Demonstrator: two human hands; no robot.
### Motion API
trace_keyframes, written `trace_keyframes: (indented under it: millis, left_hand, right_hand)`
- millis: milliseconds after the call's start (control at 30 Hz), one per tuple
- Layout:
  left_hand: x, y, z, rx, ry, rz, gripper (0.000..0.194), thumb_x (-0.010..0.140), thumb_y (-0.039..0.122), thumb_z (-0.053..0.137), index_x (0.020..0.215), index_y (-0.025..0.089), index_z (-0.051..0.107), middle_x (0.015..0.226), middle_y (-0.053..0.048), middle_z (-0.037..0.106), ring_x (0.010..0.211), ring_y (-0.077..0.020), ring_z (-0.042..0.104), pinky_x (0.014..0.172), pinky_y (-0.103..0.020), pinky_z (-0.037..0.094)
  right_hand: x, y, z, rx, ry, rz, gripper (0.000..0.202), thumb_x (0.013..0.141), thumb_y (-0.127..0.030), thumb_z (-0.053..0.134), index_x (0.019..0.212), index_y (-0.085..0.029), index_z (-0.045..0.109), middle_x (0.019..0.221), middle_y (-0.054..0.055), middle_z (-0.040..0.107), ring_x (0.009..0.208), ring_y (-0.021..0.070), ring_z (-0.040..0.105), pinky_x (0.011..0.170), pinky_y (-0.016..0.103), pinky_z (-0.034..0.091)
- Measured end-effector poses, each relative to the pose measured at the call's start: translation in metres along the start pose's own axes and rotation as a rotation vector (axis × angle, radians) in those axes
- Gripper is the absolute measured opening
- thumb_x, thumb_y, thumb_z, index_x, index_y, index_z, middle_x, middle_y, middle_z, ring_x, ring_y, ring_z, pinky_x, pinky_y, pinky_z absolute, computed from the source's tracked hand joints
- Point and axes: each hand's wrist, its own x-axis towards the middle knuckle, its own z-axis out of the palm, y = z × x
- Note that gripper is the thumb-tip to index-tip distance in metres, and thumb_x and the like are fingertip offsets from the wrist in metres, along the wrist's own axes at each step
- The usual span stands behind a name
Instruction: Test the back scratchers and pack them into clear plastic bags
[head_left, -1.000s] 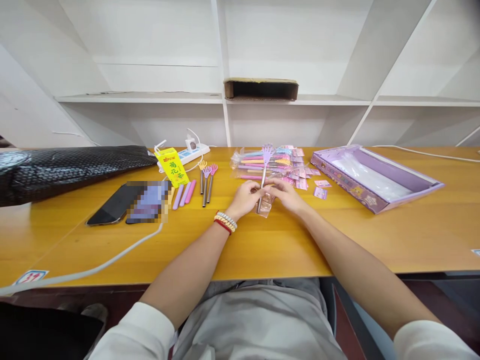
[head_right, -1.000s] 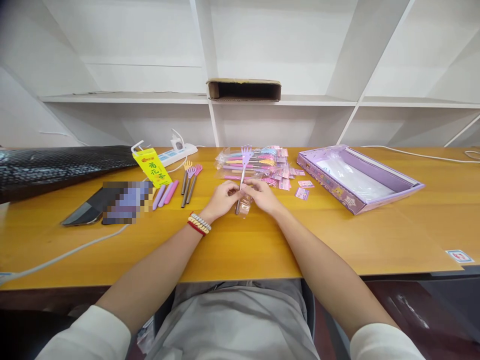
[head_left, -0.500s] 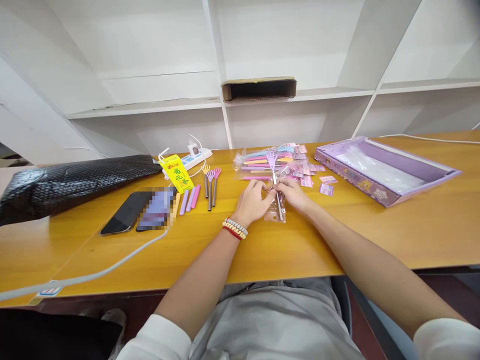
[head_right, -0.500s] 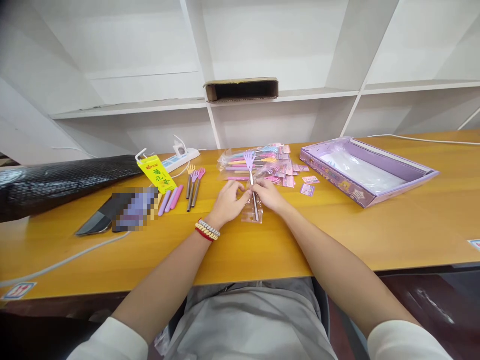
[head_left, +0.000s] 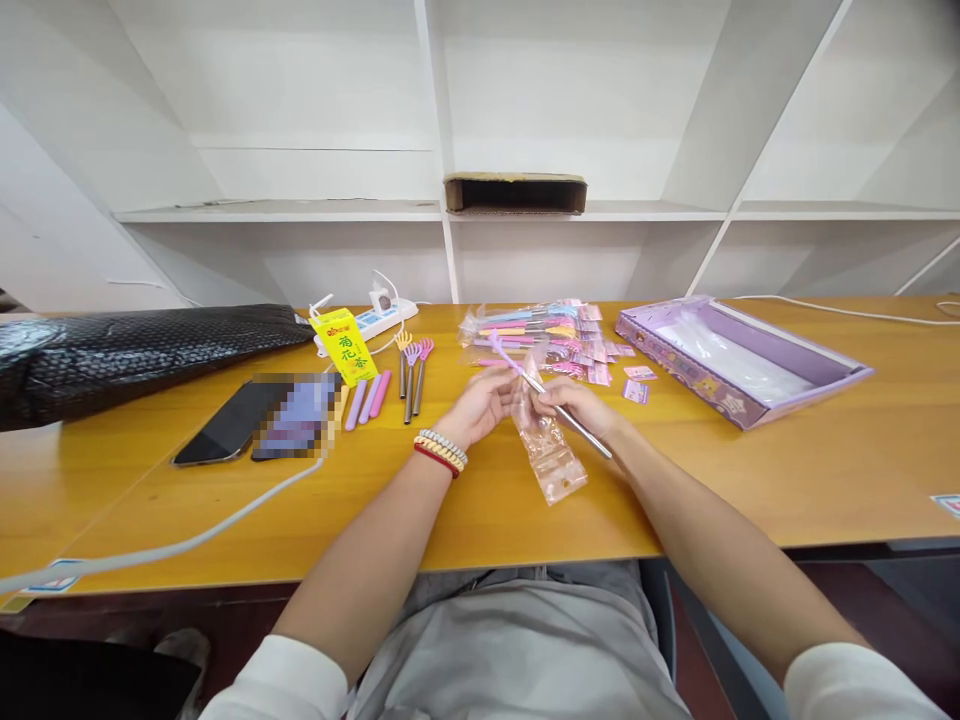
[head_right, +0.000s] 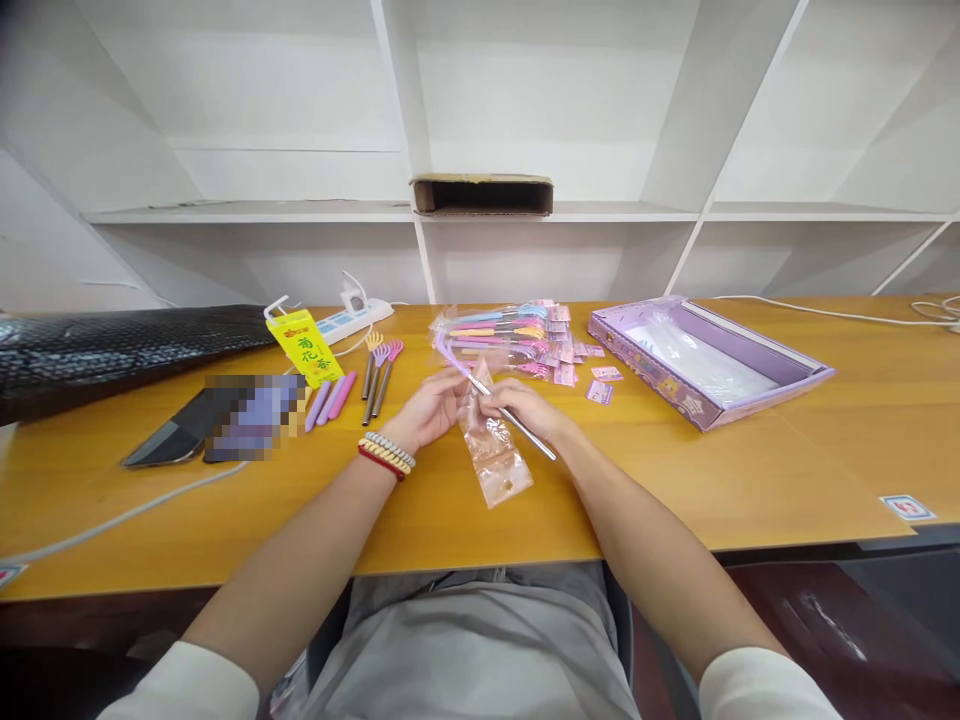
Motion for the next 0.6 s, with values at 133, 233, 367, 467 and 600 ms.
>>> trace_keyframes:
  millis: [133, 233, 367, 467, 600]
  left_hand:
    - [0.004, 0.001, -0.006, 0.186, 0.319, 0.326, 0.052, 0.058, 0.01, 0.065, 0.105, 0.019, 0.047, 0.074, 0.001, 0.058, 0.062, -0.0105, 0.055, 0.061, -0.024, 0.044]
    - [0.005, -0.001, -0.018, 0.679, 0.49, 0.297, 0.048, 0.062, 0.02, 0.067, 0.107, 0.017, 0.049, 0.072, -0.002, 0.06, 0.067, -0.0165, 0.058, 0.067, -0.03, 0.045]
    - [-0.001, 0.0, -0.018, 1.367, 0.482, 0.152, 0.038, 0.078, 0.045, 0.05, 0.104, 0.018, 0.055, 0.095, -0.014, 0.063, 0.094, -0.0287, 0.058, 0.081, -0.04, 0.04]
    - [-0.014, 0.01, -0.003, 1.595, 0.539, -0.027, 0.055, 0.083, 0.054, 0.032, 0.117, 0.013, 0.047, 0.103, -0.022, 0.06, 0.097, -0.0349, 0.057, 0.079, -0.046, 0.04]
    - [-0.053, 0.027, 0.016, 1.684, 0.44, -0.02, 0.051, 0.082, 0.052, 0.036, 0.112, 0.014, 0.052, 0.096, -0.017, 0.063, 0.093, -0.0315, 0.059, 0.075, -0.04, 0.042]
  right_hand:
    - [0.0, 0.003, -0.004, -0.158, 0.008, 0.193, 0.029, 0.076, -0.036, 0.046, 0.054, -0.016, 0.043, 0.062, 0.002, 0.053, 0.059, 0.0133, 0.048, 0.061, 0.026, 0.035]
    - [0.001, 0.011, -0.009, -0.584, 0.181, 0.258, 0.029, 0.08, -0.037, 0.042, 0.063, -0.016, 0.051, 0.066, 0.002, 0.053, 0.063, 0.0146, 0.048, 0.063, 0.027, 0.035]
    - [0.003, 0.022, -0.011, -1.159, 0.137, 0.205, 0.036, 0.086, -0.036, 0.038, 0.062, -0.015, 0.055, 0.077, 0.009, 0.054, 0.086, 0.0201, 0.049, 0.08, 0.03, 0.034]
    - [0.004, 0.03, -0.006, -1.345, 0.125, 0.27, 0.035, 0.085, -0.039, 0.041, 0.07, -0.014, 0.06, 0.085, 0.012, 0.055, 0.095, 0.0232, 0.047, 0.085, 0.031, 0.033]
    - [0.004, 0.019, 0.001, -1.41, 0.256, 0.305, 0.036, 0.082, -0.045, 0.047, 0.073, -0.014, 0.061, 0.088, 0.014, 0.055, 0.095, 0.0258, 0.048, 0.082, 0.034, 0.036]
